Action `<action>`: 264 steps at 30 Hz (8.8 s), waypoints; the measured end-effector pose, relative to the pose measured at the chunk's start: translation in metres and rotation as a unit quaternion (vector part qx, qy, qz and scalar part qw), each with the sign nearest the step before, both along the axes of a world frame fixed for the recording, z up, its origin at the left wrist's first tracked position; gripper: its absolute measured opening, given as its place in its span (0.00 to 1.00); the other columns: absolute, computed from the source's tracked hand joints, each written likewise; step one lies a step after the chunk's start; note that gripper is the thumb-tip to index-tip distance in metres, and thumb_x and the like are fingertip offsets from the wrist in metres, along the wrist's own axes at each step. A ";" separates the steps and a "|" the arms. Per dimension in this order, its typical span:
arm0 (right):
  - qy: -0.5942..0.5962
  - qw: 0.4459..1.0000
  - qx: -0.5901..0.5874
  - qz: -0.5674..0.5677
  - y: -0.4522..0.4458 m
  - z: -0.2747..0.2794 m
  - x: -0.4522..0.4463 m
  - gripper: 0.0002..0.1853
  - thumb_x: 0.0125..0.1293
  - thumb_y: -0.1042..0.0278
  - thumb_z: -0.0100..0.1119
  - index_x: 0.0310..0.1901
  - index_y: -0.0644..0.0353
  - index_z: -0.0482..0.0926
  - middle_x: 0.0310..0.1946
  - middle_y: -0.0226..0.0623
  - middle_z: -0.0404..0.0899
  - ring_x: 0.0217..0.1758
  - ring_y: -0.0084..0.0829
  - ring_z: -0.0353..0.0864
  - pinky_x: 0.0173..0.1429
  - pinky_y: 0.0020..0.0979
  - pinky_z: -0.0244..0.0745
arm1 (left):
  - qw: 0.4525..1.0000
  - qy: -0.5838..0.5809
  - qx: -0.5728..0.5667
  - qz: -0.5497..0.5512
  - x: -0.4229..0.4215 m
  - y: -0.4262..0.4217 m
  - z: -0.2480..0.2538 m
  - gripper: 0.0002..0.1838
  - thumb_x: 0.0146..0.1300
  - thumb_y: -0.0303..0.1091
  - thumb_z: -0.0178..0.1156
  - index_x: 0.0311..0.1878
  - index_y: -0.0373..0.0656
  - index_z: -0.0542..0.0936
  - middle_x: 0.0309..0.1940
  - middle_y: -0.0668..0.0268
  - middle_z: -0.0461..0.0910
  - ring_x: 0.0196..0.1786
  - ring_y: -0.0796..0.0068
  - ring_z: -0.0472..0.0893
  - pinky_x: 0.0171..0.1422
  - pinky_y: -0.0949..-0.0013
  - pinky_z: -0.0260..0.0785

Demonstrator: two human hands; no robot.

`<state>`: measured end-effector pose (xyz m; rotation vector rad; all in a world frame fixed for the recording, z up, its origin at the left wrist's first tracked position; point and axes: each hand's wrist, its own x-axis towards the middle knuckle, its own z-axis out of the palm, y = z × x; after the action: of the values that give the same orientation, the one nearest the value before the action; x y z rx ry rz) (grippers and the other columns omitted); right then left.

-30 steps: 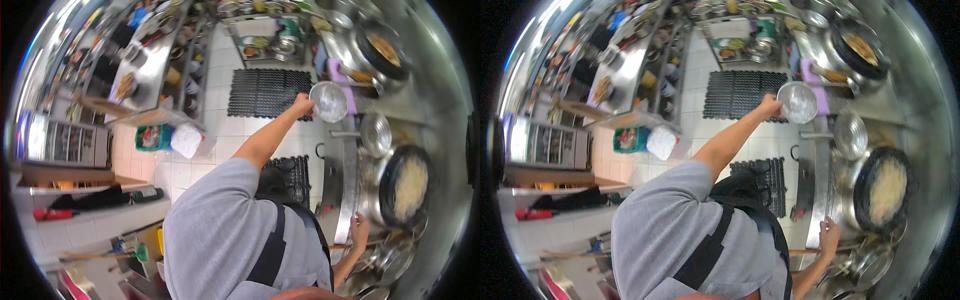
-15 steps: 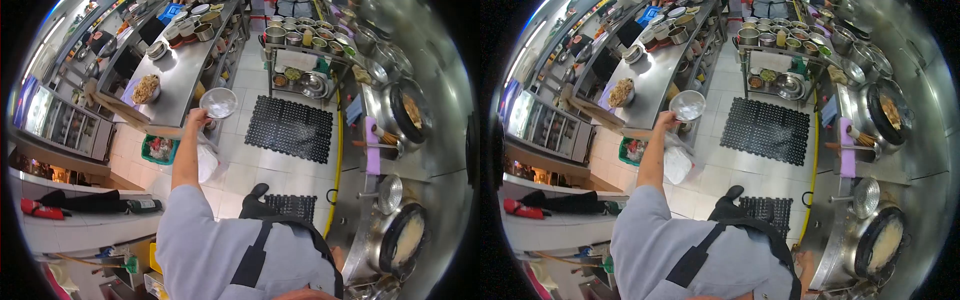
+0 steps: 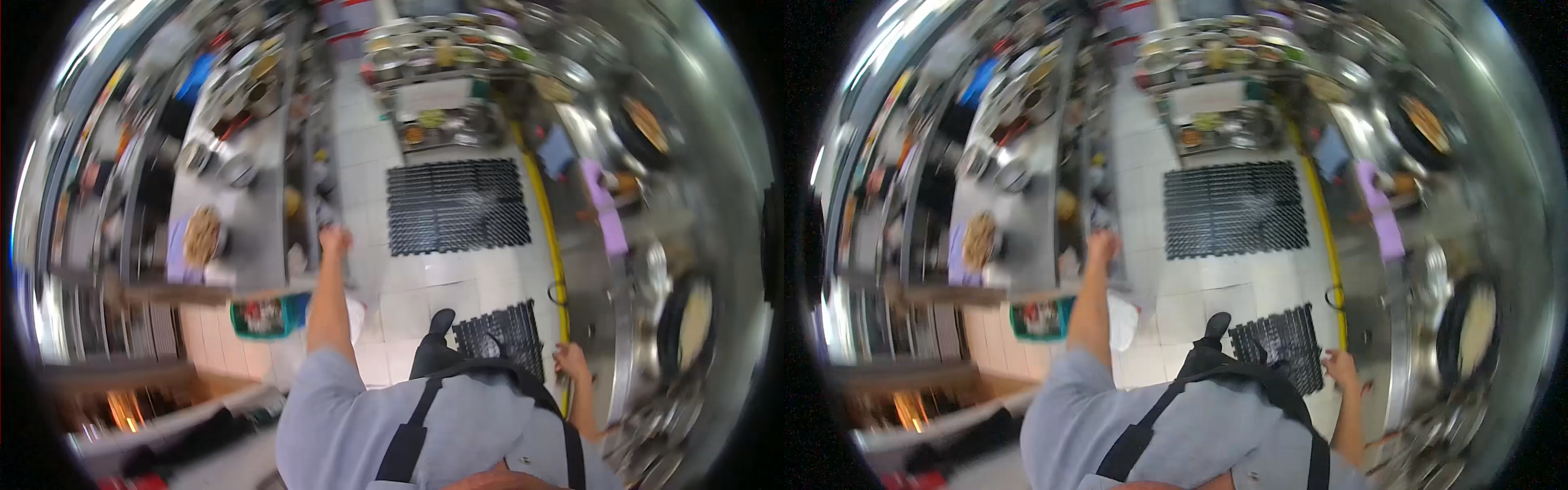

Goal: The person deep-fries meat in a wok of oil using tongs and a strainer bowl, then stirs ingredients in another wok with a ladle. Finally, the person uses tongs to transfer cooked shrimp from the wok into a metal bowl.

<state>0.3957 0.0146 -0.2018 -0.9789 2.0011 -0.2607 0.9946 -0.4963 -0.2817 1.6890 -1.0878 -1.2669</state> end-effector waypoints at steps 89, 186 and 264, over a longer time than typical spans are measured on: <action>0.248 0.776 -0.177 -0.553 0.321 0.210 -0.172 0.11 0.63 0.69 0.60 0.41 0.69 0.75 0.25 0.55 0.78 0.29 0.49 0.84 0.37 0.45 0.75 | 0.520 0.002 -0.579 -0.628 -0.937 0.391 0.261 0.23 0.63 0.23 0.51 0.62 0.31 0.75 0.34 0.42 0.83 0.34 0.45 0.82 0.42 0.51 0.74; 0.212 0.802 -0.187 -0.527 0.301 0.247 -0.163 0.11 0.66 0.71 0.57 0.45 0.69 0.73 0.28 0.59 0.78 0.36 0.56 0.82 0.43 0.49 0.74 | 0.604 0.059 -0.083 -0.790 -0.856 0.393 0.296 0.28 0.62 0.20 0.47 0.68 0.27 0.69 0.20 0.68 0.74 0.16 0.83 0.67 0.18 0.73 0.57; 0.257 0.832 -0.187 -0.455 0.301 0.253 -0.153 0.18 0.67 0.72 0.54 0.57 0.68 0.71 0.34 0.67 0.80 0.41 0.64 0.82 0.45 0.54 0.74 | 0.643 0.079 -0.150 -0.747 -0.871 0.393 0.306 0.30 0.61 0.19 0.47 0.70 0.26 0.67 0.21 0.69 0.75 0.21 0.83 0.71 0.24 0.74 0.62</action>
<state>0.2428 0.3154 0.0515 -0.2143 2.8895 -1.0260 0.1237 -0.1033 0.0247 0.0350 -2.5411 -1.8361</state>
